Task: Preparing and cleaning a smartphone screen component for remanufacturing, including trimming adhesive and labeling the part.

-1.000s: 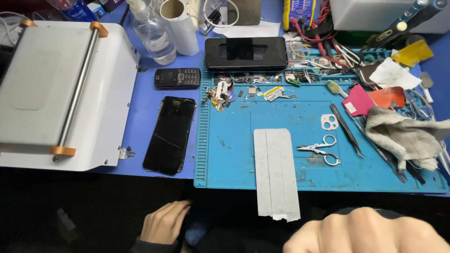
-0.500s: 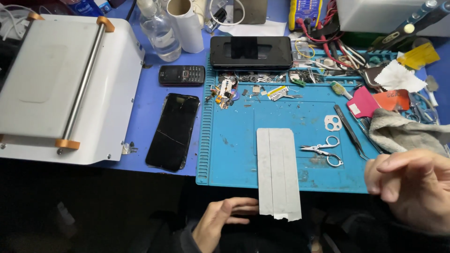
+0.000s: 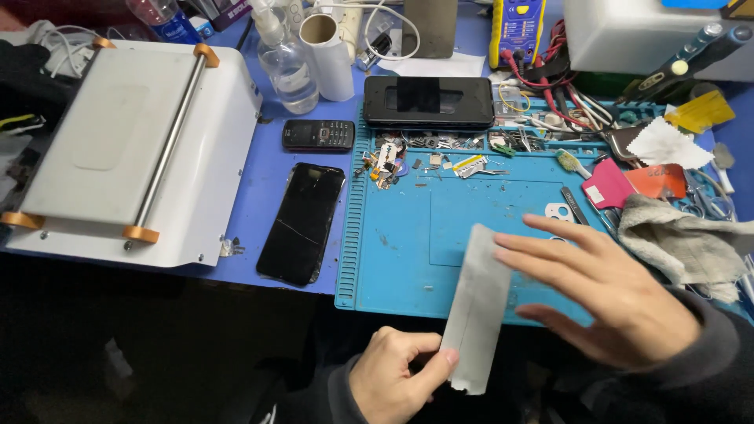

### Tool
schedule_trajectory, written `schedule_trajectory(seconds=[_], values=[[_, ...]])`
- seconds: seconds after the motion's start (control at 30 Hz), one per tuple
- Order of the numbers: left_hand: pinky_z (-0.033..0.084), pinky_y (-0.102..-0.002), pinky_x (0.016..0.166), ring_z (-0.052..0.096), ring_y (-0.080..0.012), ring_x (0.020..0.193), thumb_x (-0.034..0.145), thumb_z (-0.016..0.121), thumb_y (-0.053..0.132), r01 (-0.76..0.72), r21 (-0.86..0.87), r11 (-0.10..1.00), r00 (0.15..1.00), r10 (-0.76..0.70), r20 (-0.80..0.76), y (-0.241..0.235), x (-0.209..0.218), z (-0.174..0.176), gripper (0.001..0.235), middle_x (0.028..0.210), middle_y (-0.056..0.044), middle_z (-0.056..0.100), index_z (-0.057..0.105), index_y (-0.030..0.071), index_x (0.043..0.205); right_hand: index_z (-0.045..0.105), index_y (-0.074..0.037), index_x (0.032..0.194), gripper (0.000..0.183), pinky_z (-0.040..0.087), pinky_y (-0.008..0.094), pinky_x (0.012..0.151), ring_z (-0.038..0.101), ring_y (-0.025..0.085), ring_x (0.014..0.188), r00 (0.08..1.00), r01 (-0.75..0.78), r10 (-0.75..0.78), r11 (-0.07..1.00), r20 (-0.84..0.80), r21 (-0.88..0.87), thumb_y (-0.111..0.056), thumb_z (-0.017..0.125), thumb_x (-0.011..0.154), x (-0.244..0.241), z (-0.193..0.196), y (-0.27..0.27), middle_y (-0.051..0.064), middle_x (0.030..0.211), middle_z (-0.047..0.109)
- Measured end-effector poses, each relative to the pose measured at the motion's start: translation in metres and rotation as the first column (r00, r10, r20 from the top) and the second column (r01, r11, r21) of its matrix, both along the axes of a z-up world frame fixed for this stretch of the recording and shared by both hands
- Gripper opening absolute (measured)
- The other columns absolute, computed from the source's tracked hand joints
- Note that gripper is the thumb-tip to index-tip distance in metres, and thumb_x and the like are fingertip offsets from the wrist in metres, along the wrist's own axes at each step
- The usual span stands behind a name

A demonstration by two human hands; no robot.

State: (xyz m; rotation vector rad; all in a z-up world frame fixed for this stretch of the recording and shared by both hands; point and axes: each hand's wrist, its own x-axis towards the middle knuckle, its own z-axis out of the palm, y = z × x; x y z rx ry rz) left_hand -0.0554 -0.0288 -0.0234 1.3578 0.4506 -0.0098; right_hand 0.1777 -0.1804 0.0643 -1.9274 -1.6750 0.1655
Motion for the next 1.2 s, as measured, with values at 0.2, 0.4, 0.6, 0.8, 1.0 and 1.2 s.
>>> schedule_trajectory(seconds=[0.2,0.4,0.6,0.8,1.0,1.2], values=[[0.050,-0.039,0.053,0.067,-0.0302,0.056,0.097,0.061,0.020,-0.032,0.605,0.796,0.970,-0.121,0.210,0.025,-0.006,0.074,0.028,0.063,-0.012,0.065,0.064,0.004,0.075,0.064,-0.016,0.133,0.052,0.031,0.060,0.119,0.061,0.028,0.121,0.819,-0.417,0.415,0.905,0.395,-0.086,-0.026,0.072,0.083,0.001,-0.019,0.031,0.001,0.124,0.064],[0.052,-0.037,0.057,0.070,-0.0296,0.064,0.101,0.059,0.027,-0.023,0.735,0.677,0.963,-0.182,0.198,0.053,-0.004,0.091,0.028,0.069,-0.012,0.070,0.077,0.007,0.093,0.073,-0.020,0.126,0.039,0.059,0.031,0.076,0.071,0.016,0.089,0.957,-0.289,0.290,0.942,-0.022,-0.170,-0.015,0.076,0.087,0.007,-0.013,0.009,-0.005,0.103,0.074],[0.060,-0.034,0.096,0.070,-0.0204,0.117,0.107,0.052,0.051,-0.288,0.083,0.954,0.714,0.156,0.682,0.048,0.033,0.052,0.061,0.128,-0.008,0.069,0.047,0.004,0.146,0.067,-0.001,0.117,0.030,0.059,0.031,0.075,0.072,0.015,0.091,0.474,0.437,-0.279,0.898,-0.836,-0.052,0.001,0.070,0.087,0.006,-0.054,-0.006,0.008,0.104,0.073],[0.054,-0.030,0.099,0.066,-0.0163,0.115,0.097,0.074,0.029,0.007,-0.215,0.977,0.852,0.106,0.512,0.022,0.081,0.010,0.066,0.125,-0.011,0.071,0.047,0.001,0.150,0.061,0.002,0.124,0.038,0.053,0.027,0.063,0.067,0.013,0.083,0.229,0.270,-0.132,0.961,-0.965,-0.067,0.001,0.074,0.089,-0.007,-0.100,-0.031,0.009,0.106,0.070],[0.055,-0.026,0.085,0.067,-0.0090,0.096,0.105,0.066,0.020,0.070,-0.213,0.975,0.885,0.038,0.465,0.021,0.086,0.004,0.028,0.107,-0.006,0.073,0.071,-0.003,0.120,0.067,-0.003,0.119,0.029,0.057,0.028,0.072,0.073,0.014,0.086,0.626,0.234,-0.228,0.967,-0.746,-0.100,-0.005,0.071,0.091,0.008,-0.074,-0.039,0.006,0.103,0.073],[0.055,-0.026,0.076,0.069,-0.0110,0.087,0.106,0.060,0.019,-0.011,-0.244,0.970,0.886,0.123,0.447,0.034,0.094,-0.020,0.028,0.100,-0.008,0.075,0.071,-0.006,0.114,0.071,-0.019,0.122,0.042,0.054,0.035,0.079,0.066,0.024,0.094,0.866,0.260,-0.225,0.966,0.446,-0.017,-0.026,0.075,0.081,0.016,-0.056,-0.028,0.001,0.111,0.071]])
